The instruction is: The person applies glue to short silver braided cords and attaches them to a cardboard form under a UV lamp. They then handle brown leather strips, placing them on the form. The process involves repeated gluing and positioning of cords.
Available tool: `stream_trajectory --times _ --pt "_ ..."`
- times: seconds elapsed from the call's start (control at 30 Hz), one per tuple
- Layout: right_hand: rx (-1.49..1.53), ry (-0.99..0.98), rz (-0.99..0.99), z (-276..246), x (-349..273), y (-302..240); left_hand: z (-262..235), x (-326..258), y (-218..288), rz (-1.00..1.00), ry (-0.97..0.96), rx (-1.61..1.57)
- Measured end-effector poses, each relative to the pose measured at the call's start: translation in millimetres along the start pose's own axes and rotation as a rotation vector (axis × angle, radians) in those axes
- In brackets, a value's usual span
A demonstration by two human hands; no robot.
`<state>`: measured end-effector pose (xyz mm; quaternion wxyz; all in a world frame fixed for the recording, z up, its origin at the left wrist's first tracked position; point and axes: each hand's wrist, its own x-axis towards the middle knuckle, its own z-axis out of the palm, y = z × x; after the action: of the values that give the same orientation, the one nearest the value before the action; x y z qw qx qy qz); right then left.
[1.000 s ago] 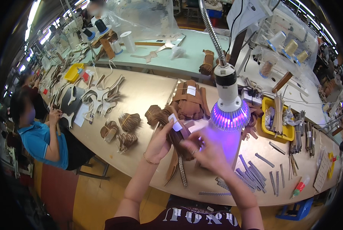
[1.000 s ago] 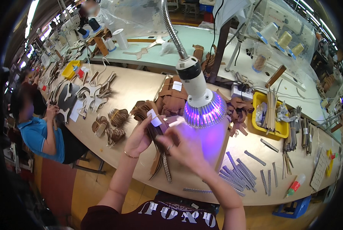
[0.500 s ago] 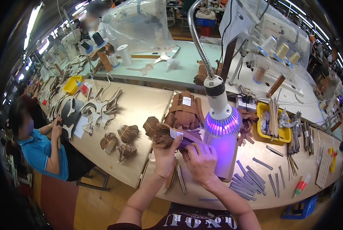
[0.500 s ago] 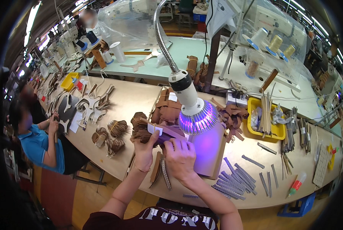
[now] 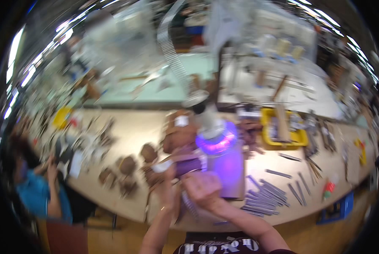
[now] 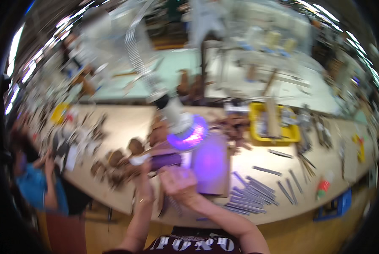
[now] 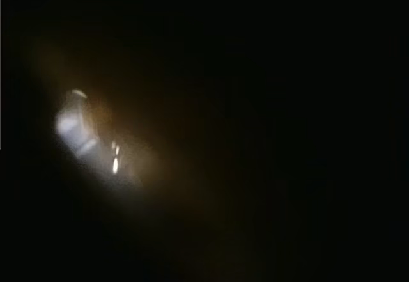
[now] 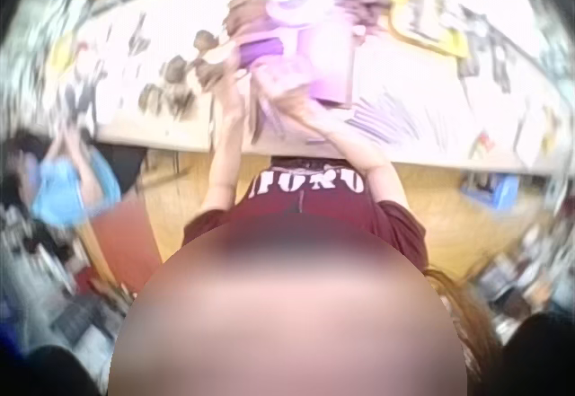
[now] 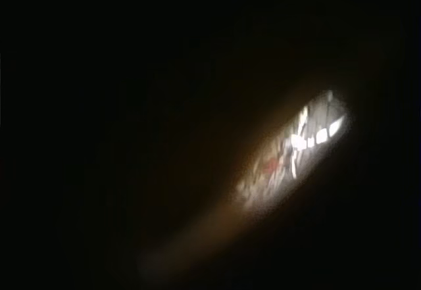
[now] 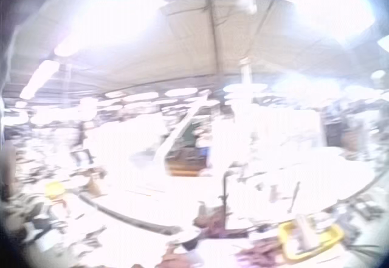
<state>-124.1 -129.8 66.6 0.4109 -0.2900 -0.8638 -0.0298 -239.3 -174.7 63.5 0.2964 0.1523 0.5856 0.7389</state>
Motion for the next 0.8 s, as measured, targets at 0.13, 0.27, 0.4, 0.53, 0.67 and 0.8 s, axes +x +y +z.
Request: stream_trajectory --times 0.13,0.27,0.4,0.53,0.67,0.8 --pt "0.084 0.258 -0.096 11 2 6 6 9 -14 -0.051 0.004 -0.054" --pt "0.171 0.298 -0.02 27 11 6 33 17 -25 0.106 -0.137 0.232" --pt "0.182 0.261 0.047 36 10 6 42 19 -29 0.151 -0.179 0.305" --pt "0.174 0.319 0.013 37 8 6 45 18 -28 0.181 -0.2 0.334" --pt "0.154 0.228 0.016 39 9 6 42 18 -28 0.202 -0.202 0.361" --pt "0.108 0.095 0.051 23 16 2 35 20 -30 0.225 -0.192 0.373"
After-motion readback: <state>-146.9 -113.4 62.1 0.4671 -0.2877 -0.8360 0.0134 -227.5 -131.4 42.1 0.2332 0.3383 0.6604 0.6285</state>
